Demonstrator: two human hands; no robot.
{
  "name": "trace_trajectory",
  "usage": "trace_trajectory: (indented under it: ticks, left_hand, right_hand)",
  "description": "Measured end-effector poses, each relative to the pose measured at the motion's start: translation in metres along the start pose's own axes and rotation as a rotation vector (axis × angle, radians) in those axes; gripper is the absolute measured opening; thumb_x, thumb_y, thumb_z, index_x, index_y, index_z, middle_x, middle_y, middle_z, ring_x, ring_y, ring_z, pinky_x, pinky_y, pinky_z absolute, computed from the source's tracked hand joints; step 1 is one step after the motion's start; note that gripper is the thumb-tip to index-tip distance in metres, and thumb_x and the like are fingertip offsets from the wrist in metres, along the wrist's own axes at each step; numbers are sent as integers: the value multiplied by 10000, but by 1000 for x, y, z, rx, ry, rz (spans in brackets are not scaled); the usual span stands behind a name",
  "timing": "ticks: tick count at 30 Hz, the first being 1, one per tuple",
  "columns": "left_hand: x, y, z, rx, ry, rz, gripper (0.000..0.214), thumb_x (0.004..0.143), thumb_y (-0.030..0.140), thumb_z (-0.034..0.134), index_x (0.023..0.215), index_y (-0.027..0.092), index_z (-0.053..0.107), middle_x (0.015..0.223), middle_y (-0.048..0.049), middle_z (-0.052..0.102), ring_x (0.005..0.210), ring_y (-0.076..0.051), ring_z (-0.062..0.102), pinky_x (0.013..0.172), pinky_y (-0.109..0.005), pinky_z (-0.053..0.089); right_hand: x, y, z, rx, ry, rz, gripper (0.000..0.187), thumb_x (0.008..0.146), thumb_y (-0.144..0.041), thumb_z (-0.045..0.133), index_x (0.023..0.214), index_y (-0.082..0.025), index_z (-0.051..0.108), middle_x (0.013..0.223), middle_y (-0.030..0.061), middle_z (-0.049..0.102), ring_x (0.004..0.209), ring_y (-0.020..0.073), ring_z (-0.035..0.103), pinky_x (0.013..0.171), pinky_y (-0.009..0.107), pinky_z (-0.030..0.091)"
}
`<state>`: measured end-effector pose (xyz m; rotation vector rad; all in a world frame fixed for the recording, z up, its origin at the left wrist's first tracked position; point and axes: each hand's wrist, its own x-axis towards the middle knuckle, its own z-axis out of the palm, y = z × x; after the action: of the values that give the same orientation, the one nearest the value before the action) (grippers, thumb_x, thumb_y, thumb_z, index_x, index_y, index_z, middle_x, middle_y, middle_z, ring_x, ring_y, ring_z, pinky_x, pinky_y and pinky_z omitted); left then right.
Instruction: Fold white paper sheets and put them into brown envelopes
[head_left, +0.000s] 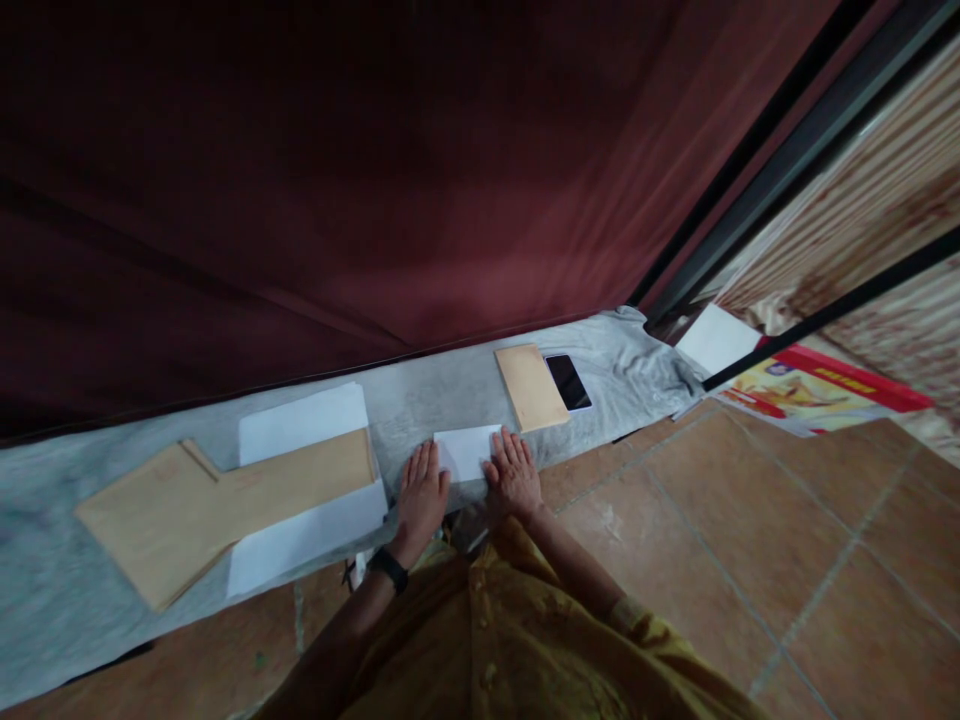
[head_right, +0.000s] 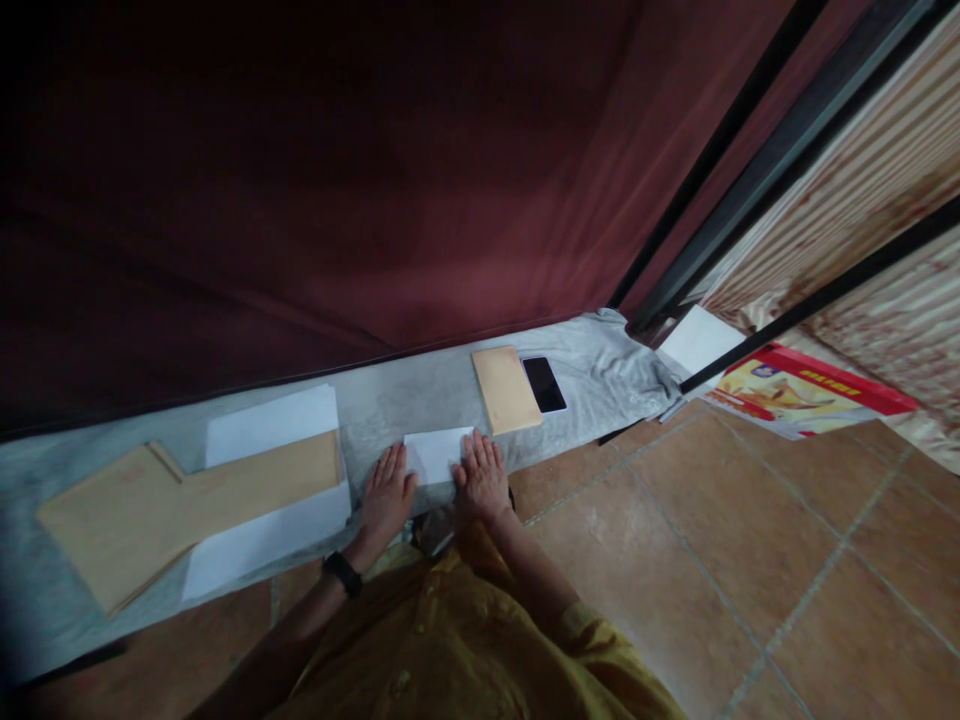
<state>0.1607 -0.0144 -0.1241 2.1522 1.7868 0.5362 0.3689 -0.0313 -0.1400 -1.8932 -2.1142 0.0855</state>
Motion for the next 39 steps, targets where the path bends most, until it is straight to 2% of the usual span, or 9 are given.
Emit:
trace_trajectory:
  ticks: [5,9,12,15,18,24,28,35,39]
  left_hand:
    - [3,0,-4,-377,-7,-189,536,938,213,381,1456,135,493,1472,-146,572,1384,-261,515,1198,-497,372]
    - [2,12,-5,-640,-24,-328,512,907,222,468,1410,158,541,1415,-130,624,1338,-284,557,1152,-502,429]
    - [-2,24,-5,-756,24,-376,508,907,221,487,1409,154,532,1445,-132,598,1333,-282,556,1144,-485,442]
    - [-7,34,-4,-756,49,-384,515,887,199,524,1401,179,537,1483,-119,561,1400,-278,490,1200,-494,370]
    - [-11,46,-5,-735,38,-320,518,883,191,542,1402,196,536,1553,-129,476,1472,-272,397,1229,-479,324]
    - [-11,72,-4,-712,38,-217,496,899,213,526,1392,162,522,1645,-168,305,1534,-276,277,1242,-466,303]
    - [-10,81,-1,-708,23,-168,524,930,253,500,1438,128,469,1674,-196,216,1556,-283,207,1259,-488,254]
    - [-14,63,5,-708,25,-194,572,883,243,539,1446,175,472,1666,-159,266,1542,-290,253,1248,-503,281]
    - [-16,40,5,-677,12,-292,554,856,234,563,1397,121,515,1618,-213,331,1495,-323,351,1219,-512,329]
  right_hand:
    - [-1,-1,-1,5,8,-2,606,1047,-403,413,1582,-129,331,1611,175,376,1498,305,317,1199,505,254]
    - [-2,0,0,-15,33,-28,594,1056,-404,382,1576,-120,339,1610,189,370,1489,306,335,1190,511,261]
    - [-2,2,1,-39,36,-51,589,1067,-415,343,1573,-113,343,1605,195,379,1483,308,345,1183,505,263]
    - [-2,2,2,-70,26,-64,592,1075,-420,312,1567,-93,350,1599,206,383,1485,313,338,1177,489,265]
    - [-1,3,4,-93,27,-76,600,1077,-430,306,1562,-81,358,1594,213,389,1483,323,339,1174,488,269]
    - [-2,5,6,-107,30,-86,596,1072,-411,322,1572,-87,345,1592,214,392,1484,316,340,1171,489,285]
    - [-3,6,5,-115,21,-93,579,1075,-379,302,1580,-98,332,1608,204,367,1493,305,324,1176,489,280]
    - [-2,5,7,-140,39,-74,592,1079,-423,292,1567,-94,357,1592,201,399,1485,306,332,1173,489,285]
    - [-1,3,6,-124,33,-58,591,1073,-423,320,1577,-116,340,1598,188,395,1481,307,339,1173,488,285]
